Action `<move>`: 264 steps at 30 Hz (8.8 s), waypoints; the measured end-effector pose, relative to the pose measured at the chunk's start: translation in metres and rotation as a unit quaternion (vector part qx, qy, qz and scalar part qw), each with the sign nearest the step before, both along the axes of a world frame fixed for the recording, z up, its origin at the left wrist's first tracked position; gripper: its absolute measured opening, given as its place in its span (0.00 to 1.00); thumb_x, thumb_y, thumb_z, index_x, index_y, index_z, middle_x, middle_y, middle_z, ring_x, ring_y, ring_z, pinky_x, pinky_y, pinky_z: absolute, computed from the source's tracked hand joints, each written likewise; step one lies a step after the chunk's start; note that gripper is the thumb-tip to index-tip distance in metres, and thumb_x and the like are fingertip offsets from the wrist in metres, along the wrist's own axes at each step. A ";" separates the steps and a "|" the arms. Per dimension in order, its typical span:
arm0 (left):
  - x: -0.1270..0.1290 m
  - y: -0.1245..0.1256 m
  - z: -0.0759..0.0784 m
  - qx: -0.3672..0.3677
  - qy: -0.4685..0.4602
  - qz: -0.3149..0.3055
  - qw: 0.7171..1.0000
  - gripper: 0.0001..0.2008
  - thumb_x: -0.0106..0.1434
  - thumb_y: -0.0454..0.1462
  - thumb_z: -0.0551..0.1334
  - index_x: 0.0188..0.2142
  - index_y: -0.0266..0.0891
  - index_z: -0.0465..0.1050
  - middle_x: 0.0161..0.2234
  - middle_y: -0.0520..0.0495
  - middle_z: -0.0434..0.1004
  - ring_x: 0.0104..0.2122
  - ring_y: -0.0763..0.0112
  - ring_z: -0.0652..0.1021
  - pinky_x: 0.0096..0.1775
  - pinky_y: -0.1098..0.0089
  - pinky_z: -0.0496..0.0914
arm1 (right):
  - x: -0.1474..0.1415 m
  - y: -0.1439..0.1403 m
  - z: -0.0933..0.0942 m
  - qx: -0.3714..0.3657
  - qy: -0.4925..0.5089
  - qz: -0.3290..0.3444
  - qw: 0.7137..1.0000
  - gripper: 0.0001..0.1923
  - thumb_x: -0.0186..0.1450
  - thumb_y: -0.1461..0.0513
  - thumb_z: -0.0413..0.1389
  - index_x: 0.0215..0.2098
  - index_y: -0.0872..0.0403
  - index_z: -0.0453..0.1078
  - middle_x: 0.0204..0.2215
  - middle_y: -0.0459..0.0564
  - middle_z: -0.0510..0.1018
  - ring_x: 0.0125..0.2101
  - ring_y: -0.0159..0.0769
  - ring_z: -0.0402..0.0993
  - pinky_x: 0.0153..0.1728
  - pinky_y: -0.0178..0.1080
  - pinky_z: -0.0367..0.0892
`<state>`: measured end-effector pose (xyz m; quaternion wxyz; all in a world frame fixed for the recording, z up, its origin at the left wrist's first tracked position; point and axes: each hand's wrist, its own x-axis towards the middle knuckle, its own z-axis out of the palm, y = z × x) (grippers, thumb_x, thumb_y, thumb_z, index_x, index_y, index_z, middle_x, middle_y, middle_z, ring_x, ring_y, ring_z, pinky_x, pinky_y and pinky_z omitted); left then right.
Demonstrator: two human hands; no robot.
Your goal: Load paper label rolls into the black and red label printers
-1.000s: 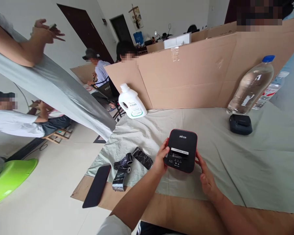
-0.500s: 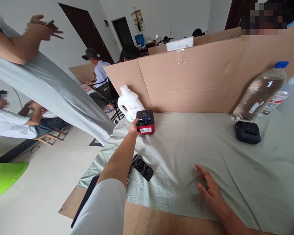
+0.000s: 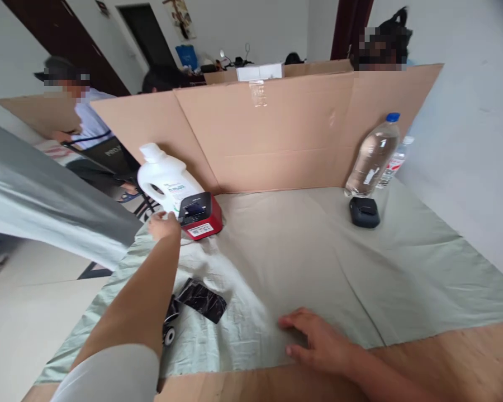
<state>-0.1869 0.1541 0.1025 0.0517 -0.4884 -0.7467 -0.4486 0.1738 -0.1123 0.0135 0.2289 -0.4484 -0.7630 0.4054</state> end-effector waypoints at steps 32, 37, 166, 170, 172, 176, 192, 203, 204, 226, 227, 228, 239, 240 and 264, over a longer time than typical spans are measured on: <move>0.178 -0.178 -0.108 -0.121 -0.158 -0.426 0.882 0.24 0.70 0.48 0.48 0.54 0.39 0.72 0.53 0.39 0.75 0.57 0.55 0.67 0.62 0.52 0.55 | -0.023 0.031 -0.006 0.264 -0.167 -0.244 0.918 0.35 0.59 0.47 0.59 0.61 0.51 0.63 0.65 0.63 0.56 0.55 0.61 0.63 0.51 0.64 0.64; 0.174 -0.175 -0.106 -0.115 -0.230 -0.435 0.863 0.24 0.69 0.48 0.48 0.52 0.40 0.75 0.50 0.39 0.77 0.55 0.54 0.68 0.61 0.52 0.54 | -0.031 0.017 -0.014 0.280 -0.158 -0.225 0.920 0.34 0.62 0.45 0.56 0.62 0.51 0.62 0.66 0.63 0.53 0.58 0.61 0.60 0.52 0.66 0.64; -0.058 -0.209 -0.018 -0.309 -0.080 -0.217 0.922 0.35 0.46 0.37 0.65 0.56 0.35 0.67 0.52 0.38 0.73 0.51 0.52 0.74 0.51 0.60 0.68 | -0.005 0.048 -0.055 0.192 0.167 -0.360 0.898 0.23 0.66 0.45 0.48 0.44 0.54 0.69 0.43 0.56 0.75 0.46 0.44 0.70 0.52 0.54 0.64; -0.035 -0.233 0.007 -0.197 -0.291 -0.358 0.865 0.33 0.48 0.41 0.65 0.56 0.39 0.68 0.49 0.40 0.76 0.45 0.57 0.77 0.44 0.61 0.72 | -0.006 0.049 -0.055 0.196 0.179 -0.360 0.894 0.22 0.66 0.46 0.48 0.44 0.54 0.69 0.42 0.55 0.75 0.44 0.42 0.70 0.49 0.52 0.66; -0.009 -0.244 0.014 -0.207 -0.354 -0.409 0.815 0.32 0.47 0.42 0.67 0.54 0.41 0.70 0.48 0.41 0.76 0.42 0.56 0.79 0.42 0.60 0.72 | -0.007 0.050 -0.056 0.200 0.181 -0.357 0.894 0.22 0.66 0.45 0.48 0.44 0.54 0.68 0.41 0.55 0.75 0.43 0.42 0.71 0.48 0.52 0.67; 0.060 -0.251 0.005 -0.238 -0.431 -0.489 0.720 0.29 0.43 0.43 0.72 0.46 0.39 0.73 0.44 0.41 0.78 0.43 0.53 0.79 0.44 0.58 0.71 | -0.008 0.048 -0.055 0.214 0.176 -0.347 0.896 0.23 0.64 0.45 0.52 0.45 0.54 0.68 0.42 0.55 0.75 0.43 0.42 0.71 0.47 0.51 0.68; 0.176 -0.168 -0.050 -0.144 -0.108 -0.615 0.768 0.20 0.52 0.22 0.59 0.40 0.41 0.78 0.51 0.44 0.77 0.55 0.62 0.73 0.58 0.58 0.63 | -0.002 0.032 -0.029 0.352 0.097 -0.258 0.894 0.12 0.60 0.65 0.54 0.41 0.47 0.75 0.44 0.52 0.75 0.45 0.45 0.68 0.49 0.53 0.67; 0.190 -0.160 -0.074 -0.096 0.127 -0.446 0.881 0.13 0.59 0.25 0.60 0.37 0.42 0.79 0.37 0.48 0.82 0.39 0.64 0.78 0.47 0.61 0.70 | -0.002 0.035 -0.031 0.373 0.022 -0.237 0.897 0.26 0.55 0.73 0.51 0.49 0.50 0.74 0.46 0.53 0.75 0.46 0.44 0.67 0.49 0.50 0.68; 0.190 -0.161 -0.075 -0.095 0.130 -0.436 0.885 0.13 0.59 0.25 0.60 0.36 0.42 0.79 0.36 0.48 0.82 0.39 0.64 0.78 0.46 0.61 0.71 | -0.002 0.034 -0.031 0.376 0.021 -0.235 0.896 0.26 0.55 0.74 0.50 0.49 0.50 0.74 0.46 0.53 0.75 0.46 0.44 0.67 0.49 0.50 0.69; 0.191 -0.191 -0.064 -0.146 0.211 -0.478 0.840 0.10 0.61 0.31 0.57 0.36 0.36 0.77 0.36 0.39 0.78 0.46 0.54 0.75 0.51 0.55 0.71 | 0.000 0.027 -0.031 0.289 0.028 -0.255 0.922 0.21 0.54 0.68 0.52 0.47 0.52 0.69 0.47 0.55 0.72 0.48 0.44 0.71 0.51 0.50 0.70; 0.191 -0.192 -0.067 -0.143 0.211 -0.484 0.837 0.11 0.61 0.30 0.56 0.36 0.36 0.77 0.35 0.39 0.78 0.47 0.54 0.75 0.53 0.54 0.70 | 0.000 0.026 -0.030 0.286 0.026 -0.256 0.923 0.21 0.55 0.68 0.52 0.47 0.52 0.68 0.46 0.55 0.72 0.47 0.44 0.72 0.50 0.50 0.71; 0.191 -0.193 -0.071 -0.139 0.204 -0.487 0.838 0.12 0.62 0.29 0.54 0.37 0.36 0.76 0.37 0.39 0.77 0.48 0.55 0.74 0.53 0.54 0.70 | 0.000 0.025 -0.029 0.282 0.025 -0.258 0.924 0.20 0.55 0.67 0.52 0.47 0.52 0.68 0.44 0.55 0.72 0.46 0.44 0.72 0.49 0.49 0.72; 0.184 -0.182 -0.103 -0.041 -0.016 -0.488 0.872 0.13 0.67 0.32 0.48 0.45 0.39 0.69 0.53 0.39 0.65 0.54 0.62 0.69 0.57 0.56 0.66 | -0.006 0.020 -0.028 0.271 -0.024 -0.268 0.924 0.23 0.60 0.55 0.58 0.53 0.51 0.66 0.44 0.55 0.70 0.42 0.44 0.72 0.41 0.48 0.74; 0.184 -0.180 -0.102 -0.017 -0.040 -0.467 0.883 0.13 0.69 0.35 0.47 0.47 0.39 0.68 0.54 0.38 0.64 0.56 0.62 0.68 0.59 0.55 0.64 | -0.006 0.020 -0.028 0.280 -0.029 -0.262 0.923 0.23 0.60 0.55 0.59 0.52 0.51 0.68 0.45 0.56 0.68 0.43 0.44 0.71 0.42 0.48 0.74; 0.204 -0.225 -0.116 -0.049 -0.228 -0.433 0.871 0.26 0.72 0.52 0.42 0.55 0.39 0.66 0.63 0.39 0.58 0.64 0.62 0.61 0.65 0.56 0.54 | 0.015 0.029 -0.025 0.085 0.071 -0.326 0.939 0.16 0.63 0.61 0.45 0.44 0.52 0.71 0.35 0.51 0.82 0.33 0.39 0.79 0.38 0.44 0.73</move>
